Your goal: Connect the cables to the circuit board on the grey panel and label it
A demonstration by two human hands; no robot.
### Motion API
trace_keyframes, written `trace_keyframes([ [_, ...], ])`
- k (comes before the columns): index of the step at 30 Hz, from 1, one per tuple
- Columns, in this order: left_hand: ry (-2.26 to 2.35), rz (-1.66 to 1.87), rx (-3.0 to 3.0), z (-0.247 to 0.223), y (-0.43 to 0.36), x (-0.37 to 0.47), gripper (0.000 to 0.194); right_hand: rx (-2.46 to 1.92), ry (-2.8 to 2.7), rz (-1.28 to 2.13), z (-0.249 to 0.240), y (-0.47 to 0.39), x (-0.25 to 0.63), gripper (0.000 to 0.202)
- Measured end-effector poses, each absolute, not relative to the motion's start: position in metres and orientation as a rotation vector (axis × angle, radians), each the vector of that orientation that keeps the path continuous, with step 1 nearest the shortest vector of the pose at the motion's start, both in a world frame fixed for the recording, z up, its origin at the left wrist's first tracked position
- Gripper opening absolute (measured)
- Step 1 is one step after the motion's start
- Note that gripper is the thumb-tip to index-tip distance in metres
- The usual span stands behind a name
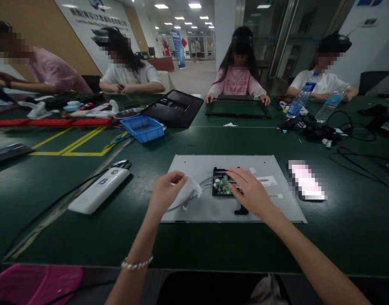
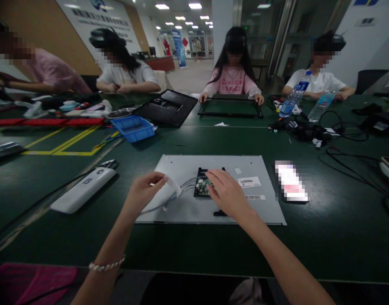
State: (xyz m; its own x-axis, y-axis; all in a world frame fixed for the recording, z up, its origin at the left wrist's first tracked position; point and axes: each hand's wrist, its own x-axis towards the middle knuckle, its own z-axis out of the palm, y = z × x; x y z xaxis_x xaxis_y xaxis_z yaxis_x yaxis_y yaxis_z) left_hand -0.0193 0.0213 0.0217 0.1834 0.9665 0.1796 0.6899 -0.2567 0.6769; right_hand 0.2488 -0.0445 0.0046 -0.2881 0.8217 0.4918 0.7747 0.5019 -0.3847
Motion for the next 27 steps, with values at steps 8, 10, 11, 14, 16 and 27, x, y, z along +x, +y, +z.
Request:
trace_keyframes([
  [8,1.622,0.597,2.183,-0.007,0.025,-0.019,0.023,-0.971,-2.58,0.219,-0.004,-0.06,0.202,0.064],
  [10,1.647,0.555,2.205,-0.011,0.025,-0.019,0.02,-0.952,-2.626,0.224,-0.007,-0.06,0.198,0.065],
  [11,1.664,0.542,2.21,-0.012,0.024,-0.018,0.019,-0.945,-2.64,0.226,-0.008,-0.06,0.196,0.065],
  [14,1.757,0.619,2.254,-0.011,0.019,-0.012,0.026,-0.941,-2.658,0.225,-0.009,-0.06,0.195,0.064],
  [16,1.796,0.697,2.357,-0.008,0.015,-0.007,0.033,-0.939,-2.657,0.218,-0.01,-0.059,0.195,0.064],
  [27,1.695,0.375,2.636,-0.01,-0.009,0.009,0.018,-0.929,-2.644,0.201,-0.019,-0.061,0.192,0.065],
])
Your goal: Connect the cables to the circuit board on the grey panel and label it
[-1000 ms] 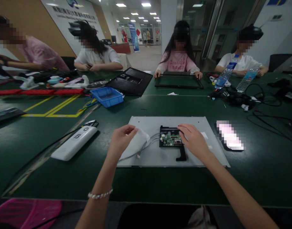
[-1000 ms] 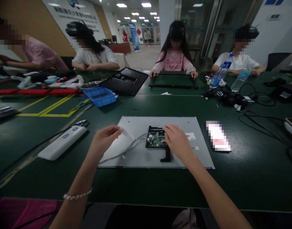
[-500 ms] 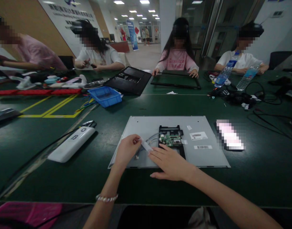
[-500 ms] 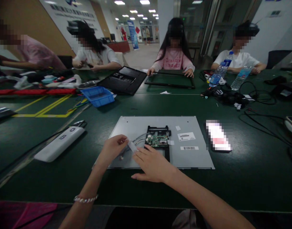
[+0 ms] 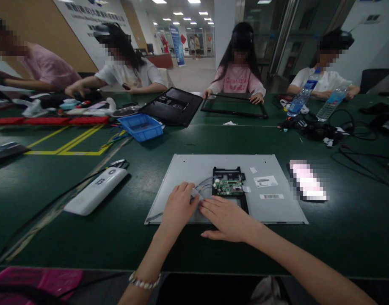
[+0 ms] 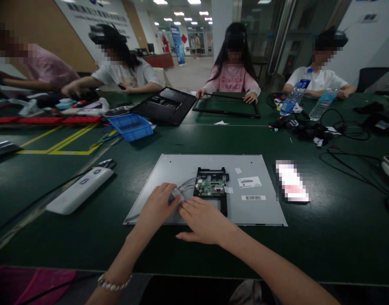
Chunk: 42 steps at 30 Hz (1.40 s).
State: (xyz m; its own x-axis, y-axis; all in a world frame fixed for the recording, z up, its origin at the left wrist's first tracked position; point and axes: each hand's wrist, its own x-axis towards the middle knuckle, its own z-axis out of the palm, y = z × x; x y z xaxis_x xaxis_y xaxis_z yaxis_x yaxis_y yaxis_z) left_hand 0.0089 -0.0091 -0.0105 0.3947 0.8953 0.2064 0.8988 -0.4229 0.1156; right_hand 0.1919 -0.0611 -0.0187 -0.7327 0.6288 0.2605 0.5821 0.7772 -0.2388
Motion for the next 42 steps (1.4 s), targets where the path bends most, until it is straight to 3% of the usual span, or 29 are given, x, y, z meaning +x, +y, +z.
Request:
trace_keyframes([
  [18,-1.765,-0.374,-2.577,-0.011,-0.014,0.01,0.018,-0.927,-2.672,0.119,-0.02,-0.064,0.187,0.063],
  [24,-1.751,-0.436,-2.55,-0.012,-0.015,0.01,0.017,-0.882,-2.598,0.191,-0.003,-0.058,0.203,0.044],
  [29,-1.764,-0.513,-2.554,-0.012,-0.016,0.008,0.02,-1.269,-2.296,0.129,0.005,-0.038,0.264,0.036],
  [34,-1.801,-0.618,-2.569,-0.011,-0.016,0.008,0.02,-1.633,-2.16,0.041,-0.016,-0.018,0.33,0.034],
  [42,-1.663,-0.902,-2.543,0.007,-0.018,0.018,0.027,-1.666,-2.204,0.07,-0.039,-0.001,0.354,0.027],
])
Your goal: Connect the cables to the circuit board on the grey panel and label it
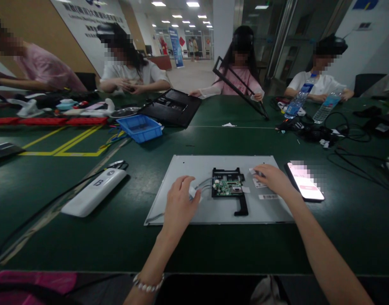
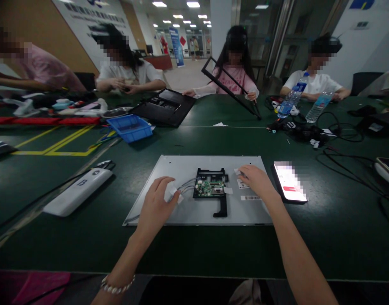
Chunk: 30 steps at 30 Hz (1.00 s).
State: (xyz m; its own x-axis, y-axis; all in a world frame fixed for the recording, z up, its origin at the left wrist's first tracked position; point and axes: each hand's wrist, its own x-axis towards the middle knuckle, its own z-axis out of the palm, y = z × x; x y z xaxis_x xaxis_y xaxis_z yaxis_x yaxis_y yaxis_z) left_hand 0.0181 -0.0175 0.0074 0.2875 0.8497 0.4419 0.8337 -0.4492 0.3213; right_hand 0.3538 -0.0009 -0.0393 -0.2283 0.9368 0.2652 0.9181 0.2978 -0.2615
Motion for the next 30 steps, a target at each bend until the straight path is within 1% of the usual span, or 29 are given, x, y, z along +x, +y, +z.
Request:
trace_keyframes([
  [5,1.491,0.939,2.541,0.022,-0.019,0.039,0.024,-1.634,-2.245,0.009,-0.043,0.006,0.351,0.025],
  [11,1.336,0.716,2.674,0.033,-0.004,0.073,0.02,-1.649,-2.232,-0.047,-0.046,0.008,0.347,0.025],
  [14,1.214,0.587,2.764,0.029,0.007,0.089,0.02,-1.656,-2.212,-0.058,-0.048,0.008,0.347,0.025],
  [20,1.035,0.41,2.844,0.005,0.009,0.1,0.027,-1.672,-2.195,-0.068,-0.05,0.009,0.345,0.025],
  [26,0.925,0.372,2.897,0.001,-0.002,0.1,0.033,-1.726,-2.15,-0.086,-0.05,0.007,0.343,0.026],
  [30,0.888,0.358,2.916,0.001,-0.004,0.102,0.031,-1.77,-2.076,-0.105,-0.049,0.006,0.341,0.025],
])
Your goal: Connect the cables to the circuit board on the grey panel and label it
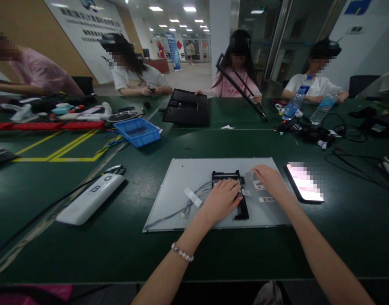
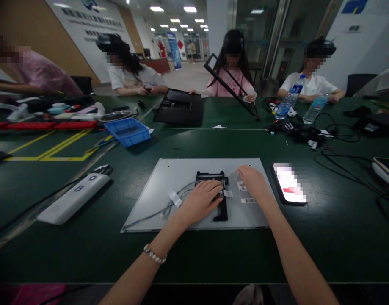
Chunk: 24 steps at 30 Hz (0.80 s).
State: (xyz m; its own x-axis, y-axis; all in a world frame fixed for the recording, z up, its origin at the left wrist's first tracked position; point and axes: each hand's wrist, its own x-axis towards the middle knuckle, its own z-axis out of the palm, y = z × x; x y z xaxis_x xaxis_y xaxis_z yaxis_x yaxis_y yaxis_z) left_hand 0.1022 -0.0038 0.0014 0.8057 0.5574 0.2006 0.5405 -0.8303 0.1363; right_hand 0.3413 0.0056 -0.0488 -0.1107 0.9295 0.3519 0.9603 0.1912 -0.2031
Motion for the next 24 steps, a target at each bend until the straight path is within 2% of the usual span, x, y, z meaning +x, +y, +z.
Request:
trace_keyframes([
  [13,0.822,0.319,2.928,-0.006,-0.003,0.101,0.027,-1.793,-2.386,-0.179,-0.014,0.015,0.328,0.021],
  [20,0.911,0.394,2.947,0.002,-0.006,0.1,0.03,-1.765,-2.292,-0.047,-0.018,-0.007,0.335,0.027],
  [24,1.113,0.529,2.911,0.02,-0.003,0.081,0.029,-1.599,-2.261,0.21,-0.009,-0.028,0.321,0.025],
])
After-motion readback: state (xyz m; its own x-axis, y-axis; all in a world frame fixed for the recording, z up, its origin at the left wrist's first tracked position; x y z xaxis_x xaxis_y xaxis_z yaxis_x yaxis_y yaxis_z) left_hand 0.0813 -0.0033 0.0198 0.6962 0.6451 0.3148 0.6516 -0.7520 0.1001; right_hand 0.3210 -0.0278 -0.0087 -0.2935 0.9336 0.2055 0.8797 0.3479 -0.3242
